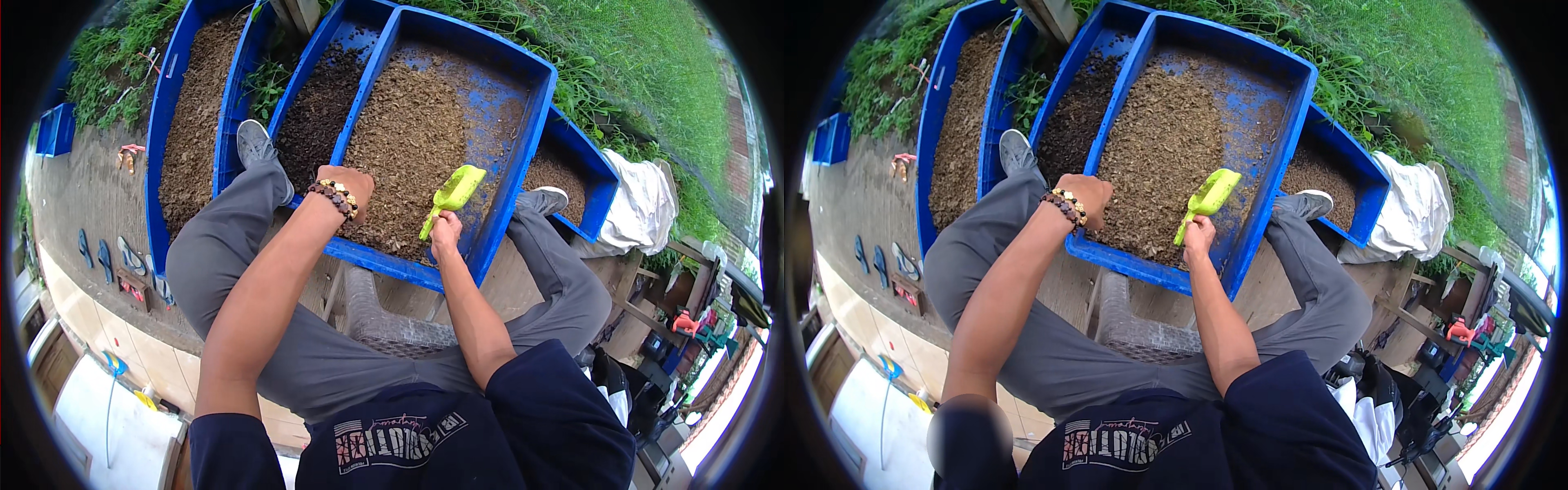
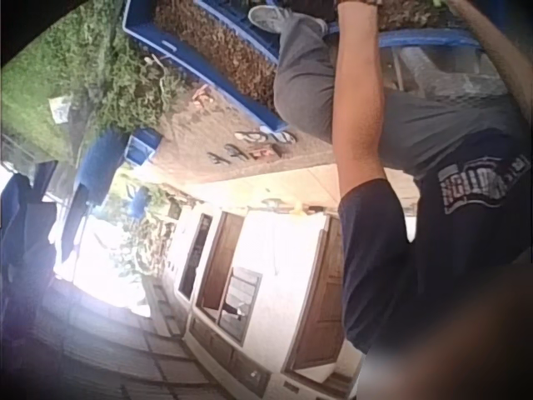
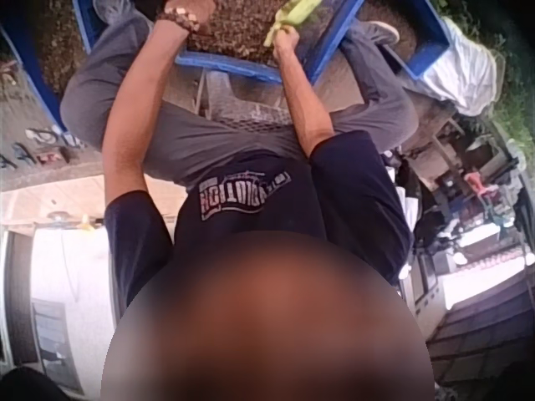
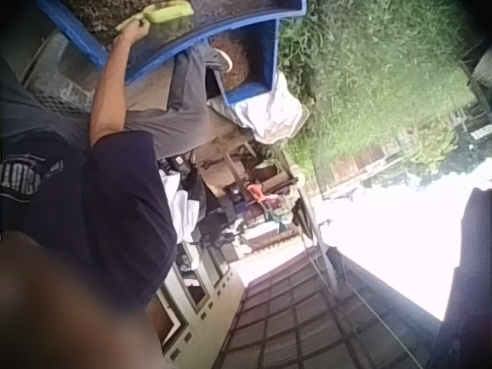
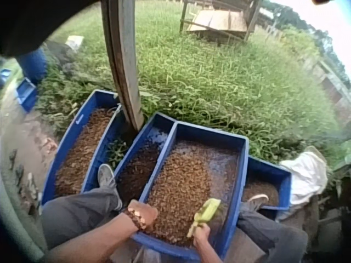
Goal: The recorder uses a small hand scoop to transfer soil between trays.
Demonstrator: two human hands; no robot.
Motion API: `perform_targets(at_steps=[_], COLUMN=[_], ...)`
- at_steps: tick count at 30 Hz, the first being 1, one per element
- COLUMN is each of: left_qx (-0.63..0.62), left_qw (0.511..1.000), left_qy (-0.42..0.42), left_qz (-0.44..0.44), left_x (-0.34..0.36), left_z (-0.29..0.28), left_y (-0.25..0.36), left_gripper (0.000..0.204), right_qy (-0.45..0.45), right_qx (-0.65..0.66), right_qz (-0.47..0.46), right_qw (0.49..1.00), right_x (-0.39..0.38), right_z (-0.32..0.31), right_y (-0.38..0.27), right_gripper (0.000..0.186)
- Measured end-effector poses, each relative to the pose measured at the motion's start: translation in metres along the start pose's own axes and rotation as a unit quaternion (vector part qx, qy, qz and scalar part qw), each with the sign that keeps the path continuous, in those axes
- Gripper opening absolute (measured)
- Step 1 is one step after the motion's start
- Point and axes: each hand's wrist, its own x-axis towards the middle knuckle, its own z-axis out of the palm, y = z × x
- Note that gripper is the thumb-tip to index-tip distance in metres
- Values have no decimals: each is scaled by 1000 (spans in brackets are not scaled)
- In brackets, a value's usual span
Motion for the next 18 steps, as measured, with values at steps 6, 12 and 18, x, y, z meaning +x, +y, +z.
perform_targets(at_steps=[6,12,18], left_qx=[0,-47,-96], left_qw=[1000,986,983], left_qy=[24,119,121], left_qz=[-3,-103,-95], left_x=[-4,-16,-19], left_z=[-6,-26,-30], left_y=[-5,-35,-38], left_gripper=[36,37,35], right_qy=[-37,-79,-117], right_qx=[-68,-80,-86], right_qz=[-13,-76,-97], right_qw=[997,991,985], right_x=[-17,-33,-27], right_z=[10,30,51], right_y=[-10,-30,-52], right_gripper=[21,12,20])
